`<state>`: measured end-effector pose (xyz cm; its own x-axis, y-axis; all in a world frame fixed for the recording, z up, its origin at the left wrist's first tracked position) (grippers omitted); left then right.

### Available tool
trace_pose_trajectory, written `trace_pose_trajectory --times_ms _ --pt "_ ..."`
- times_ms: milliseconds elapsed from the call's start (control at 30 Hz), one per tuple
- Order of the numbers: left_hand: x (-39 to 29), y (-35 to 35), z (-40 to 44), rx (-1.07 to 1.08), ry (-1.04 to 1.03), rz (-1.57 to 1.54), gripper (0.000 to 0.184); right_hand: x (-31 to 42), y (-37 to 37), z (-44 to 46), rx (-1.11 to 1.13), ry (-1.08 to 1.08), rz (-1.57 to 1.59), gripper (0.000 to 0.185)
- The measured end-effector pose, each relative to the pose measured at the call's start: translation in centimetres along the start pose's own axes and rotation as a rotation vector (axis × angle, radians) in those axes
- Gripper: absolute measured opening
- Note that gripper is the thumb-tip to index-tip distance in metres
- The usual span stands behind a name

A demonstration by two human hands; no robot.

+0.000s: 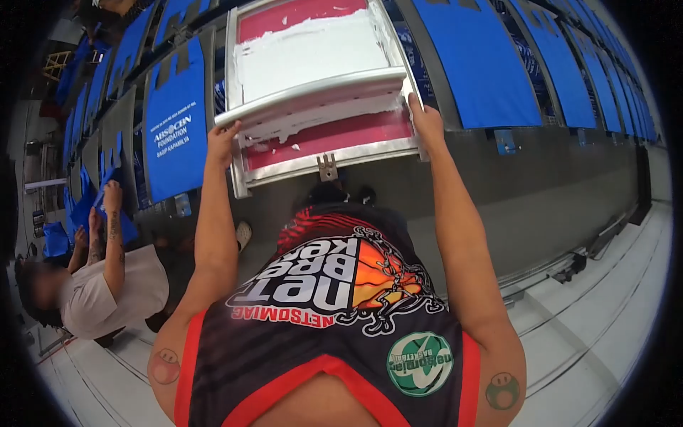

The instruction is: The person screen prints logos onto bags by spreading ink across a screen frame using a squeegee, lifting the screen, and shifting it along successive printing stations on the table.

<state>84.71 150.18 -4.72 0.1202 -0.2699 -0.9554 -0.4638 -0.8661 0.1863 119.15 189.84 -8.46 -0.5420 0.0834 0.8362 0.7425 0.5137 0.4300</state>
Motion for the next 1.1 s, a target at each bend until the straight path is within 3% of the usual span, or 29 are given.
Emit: trace_pose_trajectory --times_ms 267,400,467,533,567,633,733,767,800,867,900,1000,1100 --pt "1.0 0.4 -0.9 -0.006 0.015 -0.044 0.042 -0.5 -0.5 -1.7 0.004 -0.07 0.078 0.076" --pt "1.5 0.6 -0.6 -0.02 0.068 0.024 0.046 -1.7 -0.6 0.1 -0.004 -0.005 0.042 0.074" --pt "-2.2 0.9 -1.8 -0.125 -0.1 0.233 0.051 1.3 1.4 -0.2 -0.036 0.285 -0.095 0.069" --pt "-4.0 0.5 -1.7 0.079 -0.109 0.43 0.053 11.2 3.3 -6.9 0.064 0.751 -0.3 0.073" --pt "-6.2 -0.6 -2.3 0.135 -0.226 0.663 0.053 13.9 4.3 -8.6 0.074 0.764 -0.301 0.073" --pt "-8.5 -3.4 -4.0 0.247 -0.474 1.042 0.047 17.2 1.8 -12.8 0.388 1.082 -0.637 0.08" --pt "-9.5 -6.5 -4.6 0.512 -0.629 1.369 0.035 18.4 -2.5 -10.8 0.38 1.119 -0.802 0.088" --pt "-9.1 -6.5 -3.9 0.531 -0.558 1.381 0.038 16.7 -3.8 -8.4 0.393 1.117 -0.838 0.069" --pt "-9.7 -6.7 -3.3 0.518 -0.556 1.369 0.038 17.0 -4.3 -7.2 0.398 1.129 -0.85 0.069" --pt "-11.0 -6.3 -1.9 0.517 -0.468 1.361 0.035 15.1 -5.1 -3.1 0.483 0.613 -0.855 0.043" --pt "-11.7 -6.4 -1.0 0.489 -0.449 1.328 0.033 16.2 -5.0 -2.6 0.473 0.576 -0.818 0.023" --pt "-13.8 -6.5 3.6 0.479 -0.395 1.253 0.031 18.1 -5.7 0.0 0.479 0.545 -0.82 0.021" --pt "-15.4 -6.3 9.1 0.262 -0.611 1.204 0.029 22.2 -7.1 3.2 0.14 0.891 -0.655 0.026"
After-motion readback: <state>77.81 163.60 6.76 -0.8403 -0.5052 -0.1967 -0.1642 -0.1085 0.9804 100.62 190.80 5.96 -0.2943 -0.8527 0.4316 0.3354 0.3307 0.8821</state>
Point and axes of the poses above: each hand's wrist, its own z-axis towards the middle knuckle, its own y-axis out of the back of the hand, x = y × z, the point moved 8 cm from there along z, towards the middle knuckle, and after that the axes turned 7 degrees about z, right-handed, at the moved point
